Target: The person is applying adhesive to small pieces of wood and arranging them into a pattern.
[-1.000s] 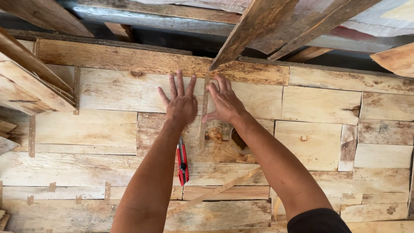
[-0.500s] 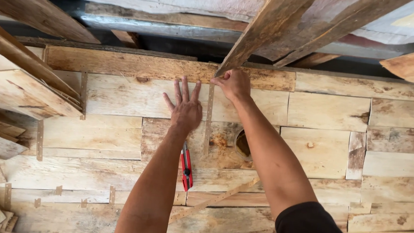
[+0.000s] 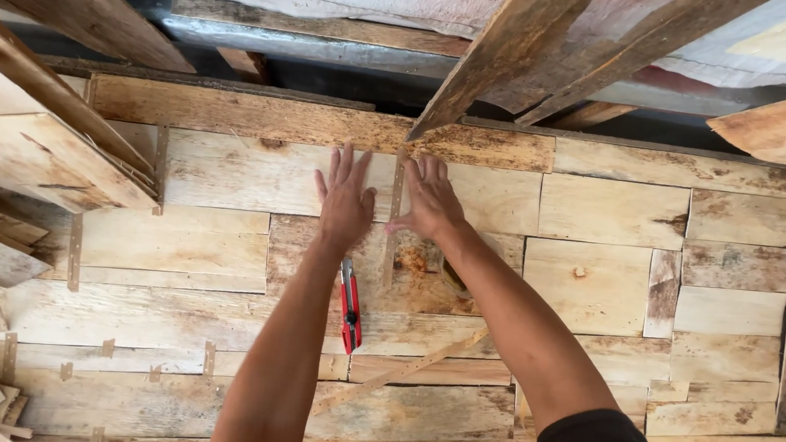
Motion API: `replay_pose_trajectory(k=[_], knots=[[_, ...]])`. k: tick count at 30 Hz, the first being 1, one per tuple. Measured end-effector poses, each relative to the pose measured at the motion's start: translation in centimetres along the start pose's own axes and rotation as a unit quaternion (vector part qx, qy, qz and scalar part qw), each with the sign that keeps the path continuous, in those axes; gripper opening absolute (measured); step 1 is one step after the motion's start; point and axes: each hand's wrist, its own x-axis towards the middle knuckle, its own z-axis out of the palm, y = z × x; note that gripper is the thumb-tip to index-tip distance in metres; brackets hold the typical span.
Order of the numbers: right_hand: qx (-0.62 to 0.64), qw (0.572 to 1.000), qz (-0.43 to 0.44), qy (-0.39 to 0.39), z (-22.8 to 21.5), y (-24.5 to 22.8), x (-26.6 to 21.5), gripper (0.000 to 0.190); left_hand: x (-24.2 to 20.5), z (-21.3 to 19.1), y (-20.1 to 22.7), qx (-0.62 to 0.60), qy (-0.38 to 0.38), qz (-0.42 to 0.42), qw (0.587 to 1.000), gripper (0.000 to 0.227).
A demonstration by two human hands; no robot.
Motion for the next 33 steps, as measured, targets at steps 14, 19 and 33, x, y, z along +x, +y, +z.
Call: replay_pose_trajectory(k=[14,19,33], knots=[[0.03,0.994,-0.079,0.072,1.8,1.9,-0.3,0.145,-13.9,7.8,1.6,-0.065,0.036,-0.15,0.986,0.041],[-0.004,0.995,-0.067,0.072,2.0,1.5,-0.2,0.148,-13.4,9.6,1.4,-0.152,0.067,-0.183,0.969,0.038],[0.002,1.0,0.024,0.004,1.9,0.5,0.4,0.162,-15.3,10.5,8.5,-0.087,-0.031,-0.074,0.993,0.024]])
